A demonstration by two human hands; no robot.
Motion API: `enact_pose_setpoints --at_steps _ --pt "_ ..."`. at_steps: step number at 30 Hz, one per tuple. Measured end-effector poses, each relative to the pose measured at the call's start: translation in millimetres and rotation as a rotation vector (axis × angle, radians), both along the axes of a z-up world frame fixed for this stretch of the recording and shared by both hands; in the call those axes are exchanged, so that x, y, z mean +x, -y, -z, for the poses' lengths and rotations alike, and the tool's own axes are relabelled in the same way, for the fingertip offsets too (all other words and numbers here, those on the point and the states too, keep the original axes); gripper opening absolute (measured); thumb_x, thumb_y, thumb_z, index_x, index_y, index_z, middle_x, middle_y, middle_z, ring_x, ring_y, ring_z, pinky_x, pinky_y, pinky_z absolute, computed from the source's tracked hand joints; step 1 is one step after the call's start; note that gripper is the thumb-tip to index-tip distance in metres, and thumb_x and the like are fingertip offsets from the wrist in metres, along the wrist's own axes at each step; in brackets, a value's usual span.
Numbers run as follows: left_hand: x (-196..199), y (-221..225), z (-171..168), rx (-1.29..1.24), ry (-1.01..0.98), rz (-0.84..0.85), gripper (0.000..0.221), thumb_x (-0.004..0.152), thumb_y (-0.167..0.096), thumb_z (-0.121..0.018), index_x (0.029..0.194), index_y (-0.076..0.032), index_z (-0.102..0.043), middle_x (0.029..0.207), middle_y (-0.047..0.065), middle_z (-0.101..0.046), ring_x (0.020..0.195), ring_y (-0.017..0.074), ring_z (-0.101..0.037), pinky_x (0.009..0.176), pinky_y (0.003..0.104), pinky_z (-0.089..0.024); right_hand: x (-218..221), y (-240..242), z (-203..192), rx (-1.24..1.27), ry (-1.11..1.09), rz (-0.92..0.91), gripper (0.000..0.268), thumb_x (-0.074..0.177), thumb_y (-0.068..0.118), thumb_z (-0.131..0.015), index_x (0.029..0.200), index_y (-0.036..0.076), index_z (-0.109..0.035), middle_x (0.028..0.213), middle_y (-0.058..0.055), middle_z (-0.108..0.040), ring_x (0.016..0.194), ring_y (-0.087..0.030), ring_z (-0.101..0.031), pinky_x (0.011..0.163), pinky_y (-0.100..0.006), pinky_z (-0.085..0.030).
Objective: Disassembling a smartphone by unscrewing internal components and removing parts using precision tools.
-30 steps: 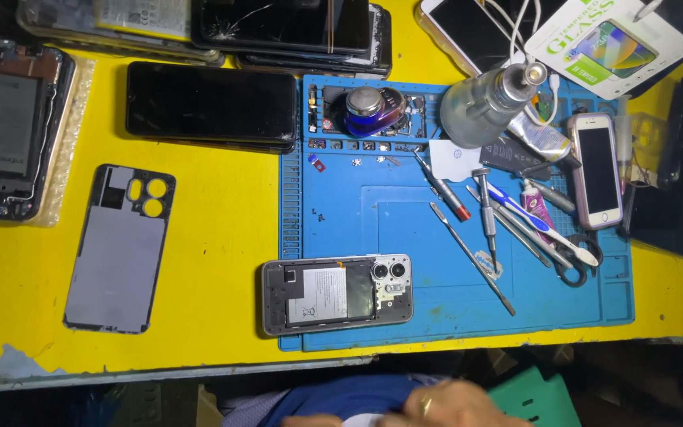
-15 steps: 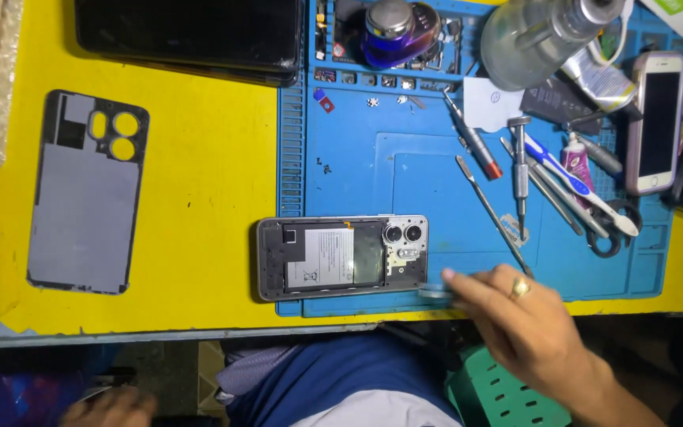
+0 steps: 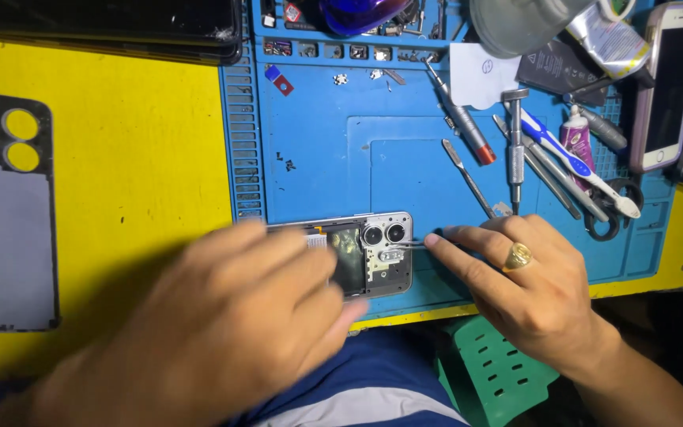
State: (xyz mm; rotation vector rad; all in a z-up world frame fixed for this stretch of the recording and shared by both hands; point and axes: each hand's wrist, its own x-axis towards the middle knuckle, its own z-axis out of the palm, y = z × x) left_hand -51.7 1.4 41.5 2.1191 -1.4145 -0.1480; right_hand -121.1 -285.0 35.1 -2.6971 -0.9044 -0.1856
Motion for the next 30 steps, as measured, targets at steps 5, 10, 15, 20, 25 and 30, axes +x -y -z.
enact_pose_setpoints --at_steps 5,10,15,20,25,30 --pt "32.5 25.8 8.6 0.016 0.138 -0.095 0.041 0.103 -0.030 -0.079 0.070 -0.016 -0.059 0.075 0.001 -0.051 0.071 0.0248 -0.054 0.060 0.042 -0.042 -3.5 -5.8 2.2 -0.003 0.018 0.013 0.024 0.103 0.001 -0.054 0.119 -0.002 -0.071 0.107 -0.015 -0.074 0.079 -0.028 -0.063 0.064 -0.038 -0.046" --pt "36.2 35.7 20.4 0.021 0.049 -0.033 0.037 0.101 -0.033 -0.079 0.073 -0.017 -0.061 0.079 0.001 -0.052 0.072 0.0234 -0.053 0.062 0.040 -0.042 -5.2 -5.0 13.7 0.125 -0.003 0.036 0.020 0.101 -0.004 -0.057 0.114 -0.004 -0.072 0.101 -0.015 -0.075 0.073 -0.025 -0.062 0.062 -0.036 -0.048" --pt "30.2 41.0 33.9 0.000 0.036 0.053 0.021 0.098 -0.013 -0.071 0.079 -0.016 -0.062 0.086 0.004 -0.057 0.076 0.0243 -0.053 0.064 0.040 -0.041 -8.6 -7.5 14.4 0.238 -0.051 0.081 0.018 0.098 -0.006 -0.061 0.112 -0.006 -0.072 0.099 -0.017 -0.072 0.076 -0.026 -0.067 0.066 -0.033 -0.054" --pt "29.3 45.1 33.8 -0.083 0.029 0.064 0.029 0.103 -0.005 -0.060 0.075 -0.014 -0.059 0.081 0.004 -0.054 0.072 0.0253 -0.049 0.067 0.042 -0.038 -8.4 -4.0 2.5 0.219 -0.053 0.082 0.018 0.097 -0.005 -0.061 0.111 -0.007 -0.072 0.098 -0.019 -0.072 0.079 -0.028 -0.069 0.068 -0.033 -0.055" --pt "39.6 35.0 27.0 -0.100 0.050 0.006 0.020 0.100 -0.017 -0.075 0.084 -0.013 -0.062 0.078 0.004 -0.052 0.072 0.0266 -0.049 0.066 0.041 -0.034 -9.9 8.7 5.0 0.129 -0.045 0.114 0.018 0.100 -0.004 -0.061 0.113 -0.005 -0.072 0.102 -0.016 -0.072 0.079 -0.028 -0.068 0.067 -0.037 -0.052" --pt "47.1 28.9 23.0 -0.180 0.064 -0.054 0.023 0.096 0.000 -0.077 0.083 -0.008 -0.061 0.081 0.007 -0.050 0.071 0.0262 -0.048 0.068 0.041 -0.034 -0.1 9.3 6.1 0.065 0.002 0.100 0.018 0.101 -0.009 -0.064 0.117 -0.005 -0.072 0.104 -0.016 -0.071 0.077 -0.028 -0.065 0.067 -0.039 -0.052"
